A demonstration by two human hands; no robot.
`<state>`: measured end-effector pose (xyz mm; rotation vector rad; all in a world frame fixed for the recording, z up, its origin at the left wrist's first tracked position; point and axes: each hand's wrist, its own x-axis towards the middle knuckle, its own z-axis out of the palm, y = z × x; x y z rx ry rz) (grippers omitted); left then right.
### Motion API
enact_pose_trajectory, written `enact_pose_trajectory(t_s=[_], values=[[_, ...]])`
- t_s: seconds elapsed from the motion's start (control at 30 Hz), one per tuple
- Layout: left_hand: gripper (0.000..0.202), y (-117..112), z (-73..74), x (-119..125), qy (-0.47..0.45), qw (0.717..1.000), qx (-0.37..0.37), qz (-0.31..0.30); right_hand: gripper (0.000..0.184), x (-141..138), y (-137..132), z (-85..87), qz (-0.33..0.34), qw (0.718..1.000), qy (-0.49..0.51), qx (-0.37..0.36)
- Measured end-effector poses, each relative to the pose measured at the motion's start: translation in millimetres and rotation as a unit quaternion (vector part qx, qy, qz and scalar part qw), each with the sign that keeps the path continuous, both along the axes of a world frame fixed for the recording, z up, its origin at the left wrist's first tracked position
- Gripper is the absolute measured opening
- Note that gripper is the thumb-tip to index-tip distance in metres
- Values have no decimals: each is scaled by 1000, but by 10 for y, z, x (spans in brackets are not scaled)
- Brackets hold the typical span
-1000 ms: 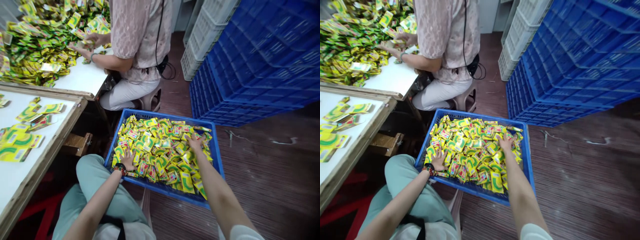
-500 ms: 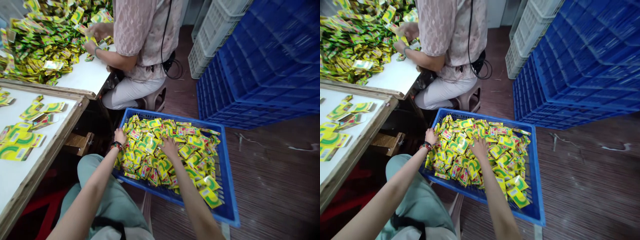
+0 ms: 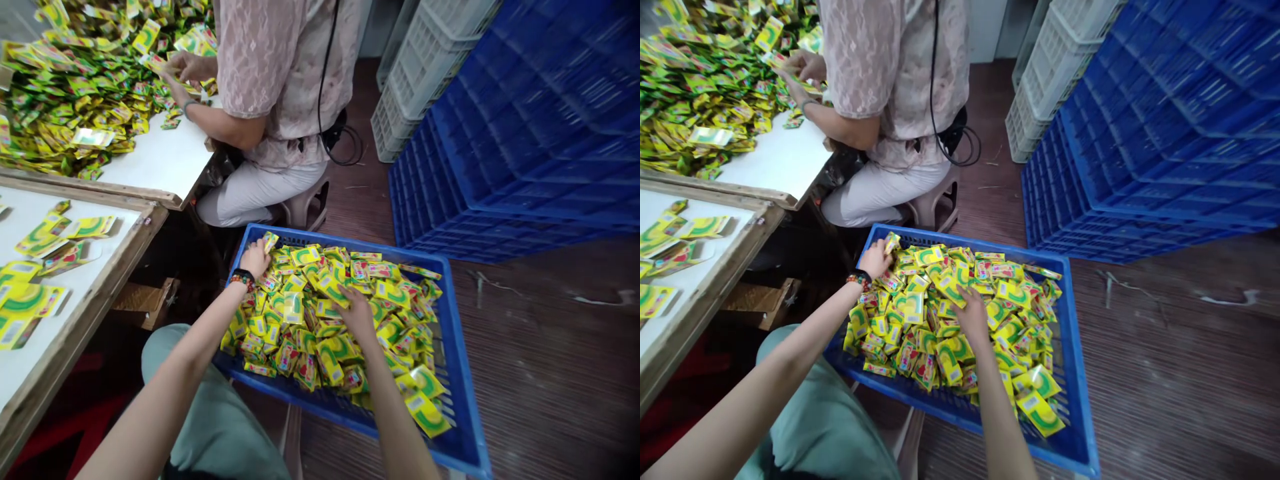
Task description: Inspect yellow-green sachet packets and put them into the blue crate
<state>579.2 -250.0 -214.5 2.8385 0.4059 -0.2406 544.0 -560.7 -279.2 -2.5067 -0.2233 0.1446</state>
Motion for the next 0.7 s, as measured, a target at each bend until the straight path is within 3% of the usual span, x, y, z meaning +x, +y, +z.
enact_pose_trajectory(t_s=[0.1, 0.17, 0.27, 0.33, 0.43, 0.53, 0.6, 0.7], values=[[40, -302, -91, 179, -7, 992, -66, -105, 48, 341, -285, 121, -38, 999, -21, -20], [32, -492, -156, 163, -18, 983, -97, -154, 50, 557, -484, 164, -95, 993, -22, -66], [34, -644, -222, -101, -37, 977, -114, -178, 52, 721, -689, 173, -166, 978, -9, -129], [37, -642, -255, -387, -47, 979, -110, -168, 50, 680, -677, 141, -145, 981, -7, -130], [50, -527, -349, -855, -51, 990, -69, -113, 44, 388, -392, 22, -41, 994, -3, -105], [76, -348, -525, -1252, 5, 1000, 1, -8, 50, -50, 67, -161, 35, 995, -3, -95], [84, -236, -653, -1435, 68, 997, 18, 31, 56, -275, 348, -282, 38, 993, -5, -109], [85, -168, -764, -1563, 99, 994, 24, 26, 58, -374, 617, -398, 6, 992, -7, -125]])
